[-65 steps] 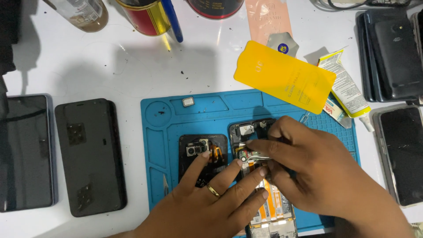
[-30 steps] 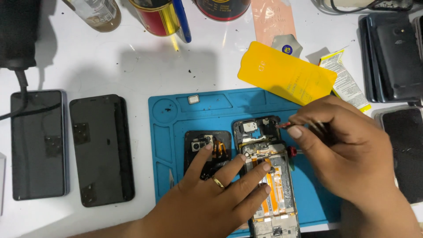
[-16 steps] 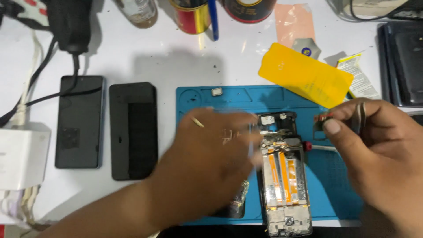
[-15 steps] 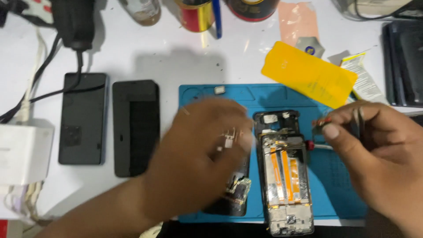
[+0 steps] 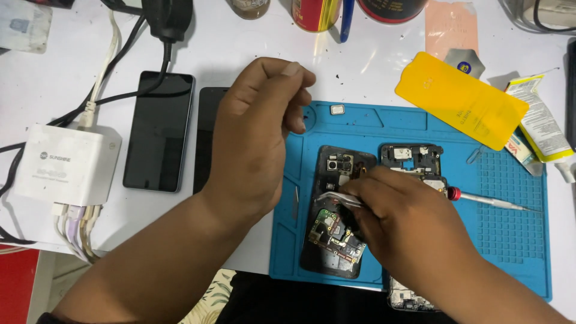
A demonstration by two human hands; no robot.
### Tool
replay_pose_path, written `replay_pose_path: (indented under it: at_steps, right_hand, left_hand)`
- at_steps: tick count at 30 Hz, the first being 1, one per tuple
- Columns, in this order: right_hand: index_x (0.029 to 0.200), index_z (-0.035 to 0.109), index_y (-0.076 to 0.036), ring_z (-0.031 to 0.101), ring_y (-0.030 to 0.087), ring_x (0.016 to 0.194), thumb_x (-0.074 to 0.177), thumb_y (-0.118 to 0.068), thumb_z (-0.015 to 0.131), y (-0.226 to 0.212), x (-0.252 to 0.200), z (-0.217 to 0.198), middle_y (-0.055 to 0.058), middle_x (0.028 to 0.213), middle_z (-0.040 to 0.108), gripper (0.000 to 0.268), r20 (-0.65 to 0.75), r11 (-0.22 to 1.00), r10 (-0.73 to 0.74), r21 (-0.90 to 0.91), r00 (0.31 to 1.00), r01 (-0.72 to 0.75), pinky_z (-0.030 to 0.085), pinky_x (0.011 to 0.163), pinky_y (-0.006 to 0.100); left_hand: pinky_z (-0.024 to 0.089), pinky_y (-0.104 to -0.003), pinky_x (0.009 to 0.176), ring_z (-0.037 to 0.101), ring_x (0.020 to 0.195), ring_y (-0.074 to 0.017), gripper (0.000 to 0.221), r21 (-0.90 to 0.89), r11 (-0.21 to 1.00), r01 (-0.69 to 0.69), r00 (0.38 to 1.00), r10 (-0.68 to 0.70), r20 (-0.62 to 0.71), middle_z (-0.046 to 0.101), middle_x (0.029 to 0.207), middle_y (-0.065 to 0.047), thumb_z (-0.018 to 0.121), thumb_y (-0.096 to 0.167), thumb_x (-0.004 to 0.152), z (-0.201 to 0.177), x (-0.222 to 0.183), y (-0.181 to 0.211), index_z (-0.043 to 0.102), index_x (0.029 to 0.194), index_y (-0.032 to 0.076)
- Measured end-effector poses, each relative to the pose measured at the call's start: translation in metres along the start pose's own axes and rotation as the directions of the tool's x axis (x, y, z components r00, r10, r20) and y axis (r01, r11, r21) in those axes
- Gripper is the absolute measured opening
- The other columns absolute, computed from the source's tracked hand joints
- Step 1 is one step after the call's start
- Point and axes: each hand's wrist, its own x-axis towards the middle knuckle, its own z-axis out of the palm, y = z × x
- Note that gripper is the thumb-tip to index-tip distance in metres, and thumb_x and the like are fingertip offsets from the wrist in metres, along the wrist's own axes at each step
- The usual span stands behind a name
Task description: Disassembling a mobile phone by removing the motherboard, battery, and internal ribbon cables using specialized tools.
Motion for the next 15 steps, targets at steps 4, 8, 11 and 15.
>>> replay_pose_path:
  at_steps: [4,8,11,15]
  right_hand:
    - [0.103,0.073,-0.014,0.070,0.034,0.082,0.087,-0.008,0.067,-0.003,0.013,0.002,0.005,0.097,0.073,0.018,-0.008,0.997,0.042,0.067,0.999,-0.041,0.055,0.061,0.046]
    - [0.105,0.070,-0.016,0.065,0.035,0.083,0.093,-0.018,0.066,-0.002,0.017,0.007,0.005,0.090,0.066,0.013,0.001,0.991,0.134,0.008,0.991,-0.134,0.049,0.059,0.051]
    - [0.105,0.070,-0.018,0.065,0.035,0.084,0.095,-0.022,0.064,-0.002,0.018,0.008,0.005,0.091,0.065,0.013,0.037,0.984,0.179,-0.002,0.983,-0.179,0.049,0.060,0.052]
    - [0.111,0.075,-0.021,0.066,0.036,0.082,0.092,-0.021,0.067,-0.002,0.019,0.009,0.002,0.095,0.064,0.020,0.046,0.981,0.191,-0.032,0.981,-0.190,0.050,0.055,0.056]
  left_hand:
    - [0.048,-0.027,0.069,0.052,0.066,-0.0102,0.015,0.035,0.999,-0.013,1.000,0.012,0.017,0.068,0.090,-0.002,0.059,0.024,0.096,0.000,-0.001,-0.002,0.067,0.089,0.013]
    - [0.048,-0.028,0.068,0.051,0.068,-0.0103,0.016,0.056,0.998,0.001,1.000,-0.002,0.006,0.069,0.091,-0.002,0.059,0.024,0.095,0.001,-0.001,-0.003,0.067,0.088,0.013]
    - [0.047,-0.028,0.068,0.051,0.067,-0.0100,0.017,0.078,0.997,0.020,1.000,-0.020,0.004,0.068,0.090,-0.002,0.058,0.025,0.095,0.002,-0.001,-0.003,0.068,0.090,0.012]
    - [0.047,-0.028,0.068,0.051,0.069,-0.0104,0.016,0.092,0.995,0.031,0.999,-0.033,0.020,0.068,0.092,-0.001,0.058,0.025,0.096,0.002,-0.001,-0.004,0.068,0.090,0.013]
